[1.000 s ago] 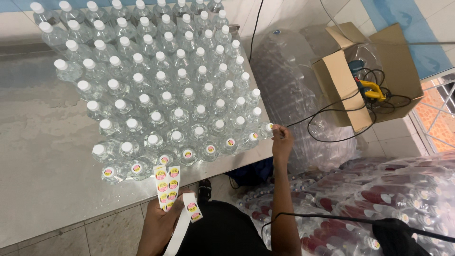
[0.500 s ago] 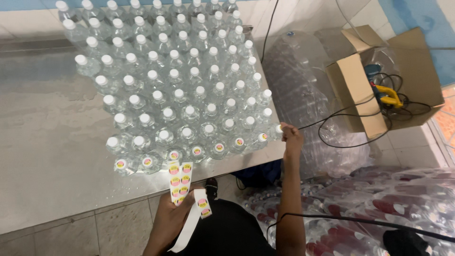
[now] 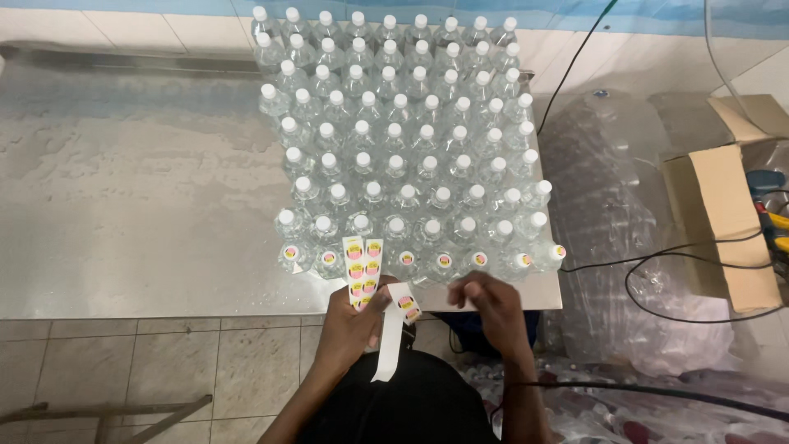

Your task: The person applies round stickers to the caps of numerous clear plastic bottles arranged on a stainless steel table. They peel stickers from a sheet and press them onto the bottle caps one by one, working across the rows of bottles.

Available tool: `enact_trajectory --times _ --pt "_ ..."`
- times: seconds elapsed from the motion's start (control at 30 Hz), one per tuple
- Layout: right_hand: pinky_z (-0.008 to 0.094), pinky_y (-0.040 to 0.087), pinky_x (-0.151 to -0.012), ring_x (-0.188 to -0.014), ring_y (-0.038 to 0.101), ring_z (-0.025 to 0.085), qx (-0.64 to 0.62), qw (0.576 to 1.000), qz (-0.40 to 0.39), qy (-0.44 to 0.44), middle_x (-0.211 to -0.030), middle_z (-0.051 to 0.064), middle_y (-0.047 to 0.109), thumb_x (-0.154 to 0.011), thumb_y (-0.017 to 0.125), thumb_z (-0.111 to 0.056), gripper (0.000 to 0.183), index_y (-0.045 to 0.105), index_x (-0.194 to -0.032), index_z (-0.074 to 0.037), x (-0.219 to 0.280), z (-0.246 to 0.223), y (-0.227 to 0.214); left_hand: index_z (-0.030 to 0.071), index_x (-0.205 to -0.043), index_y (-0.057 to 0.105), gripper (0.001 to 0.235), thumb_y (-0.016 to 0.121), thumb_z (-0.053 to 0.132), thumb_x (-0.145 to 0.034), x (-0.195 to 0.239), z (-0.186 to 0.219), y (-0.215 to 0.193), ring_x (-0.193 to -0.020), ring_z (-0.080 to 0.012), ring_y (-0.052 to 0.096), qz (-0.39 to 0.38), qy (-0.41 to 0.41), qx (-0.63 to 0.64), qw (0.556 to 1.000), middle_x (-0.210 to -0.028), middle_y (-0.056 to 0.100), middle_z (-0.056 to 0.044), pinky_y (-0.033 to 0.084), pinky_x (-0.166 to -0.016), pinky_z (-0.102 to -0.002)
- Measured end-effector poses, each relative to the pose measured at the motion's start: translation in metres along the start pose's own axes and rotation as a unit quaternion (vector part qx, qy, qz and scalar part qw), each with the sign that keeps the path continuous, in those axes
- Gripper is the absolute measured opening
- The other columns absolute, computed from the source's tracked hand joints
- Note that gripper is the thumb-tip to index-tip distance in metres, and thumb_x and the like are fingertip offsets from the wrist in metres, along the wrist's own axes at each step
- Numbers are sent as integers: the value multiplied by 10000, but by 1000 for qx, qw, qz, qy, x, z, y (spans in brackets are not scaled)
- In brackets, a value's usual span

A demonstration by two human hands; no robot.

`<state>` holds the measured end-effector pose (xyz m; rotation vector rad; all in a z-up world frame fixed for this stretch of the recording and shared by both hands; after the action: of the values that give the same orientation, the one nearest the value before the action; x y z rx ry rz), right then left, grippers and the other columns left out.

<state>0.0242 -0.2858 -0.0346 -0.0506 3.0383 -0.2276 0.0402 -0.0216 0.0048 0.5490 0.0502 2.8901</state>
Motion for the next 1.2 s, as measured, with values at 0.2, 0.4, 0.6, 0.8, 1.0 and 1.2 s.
enact_trajectory --times 0.2,0.4,0.6,0.8,1.0,1.2 --pt "447 655 -832 -933 815 350 -208 930 -278 -119 -1025 193 815 -1116 691 -248 232 770 -1137 -31 1 -102 33 39 -1211 836 441 666 393 -1010 2 5 -25 -372 -95 445 56 19 27 998 -395 468 -28 421 -518 -272" --pt "397 613 -982 -1191 770 197 145 986 -85 17 -1238 44 824 -996 529 -626 678 659 -1477 -166 -57 -104 57 82 -1188 870 388 655 360 -1024 8 10 -21 -361 -90 442 23 3 -4 1000 -520 597 -41 393 -455 -252" --pt "276 320 -594 -615 456 50 44 950 -277 137 -645 -68 568 -975 789 -382 317 776 -799 -119 -83 -78 95 70 -875 684 228 665 194 -1065 8 -10 -14 -426 -159 534 -23 -64 -14 998 -527 556 -65 400 -458 -315" --pt "344 581 -821 -851 766 188 -13 982 -142 125 -919 87 872 -952 768 -271 271 902 -944 -36 -93 -86 92 87 -979 762 217 703 283 -1051 13 -15 -23 -551 -140 667 -62 -24 7 998 -651 709 -57 511 -586 -282" --pt "310 537 -591 -494 637 194 -21 994 -59 85 -563 135 678 -1001 762 -232 411 736 -686 30 -115 -91 79 42 -1029 771 327 717 364 -1021 19 -11 -32 -522 -143 630 -141 4 68 988 -800 774 -92 480 -483 -252" --pt "319 572 -470 -534 684 262 -53 980 -52 187 -868 184 774 -1042 706 -254 380 704 -860 81 -121 -53 101 59 -1010 810 222 729 260 -1061 16 -22 -30 -325 -71 381 -108 -33 110 988 -459 513 -11 261 -354 -251"
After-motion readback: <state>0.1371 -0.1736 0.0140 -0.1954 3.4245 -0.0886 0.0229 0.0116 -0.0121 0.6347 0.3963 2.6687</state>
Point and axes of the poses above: each hand's wrist, its own x-axis away from the middle knuckle, its own y-axis out of the palm, z = x × y, the point moved 1 cm from there along -x, towards the middle knuckle
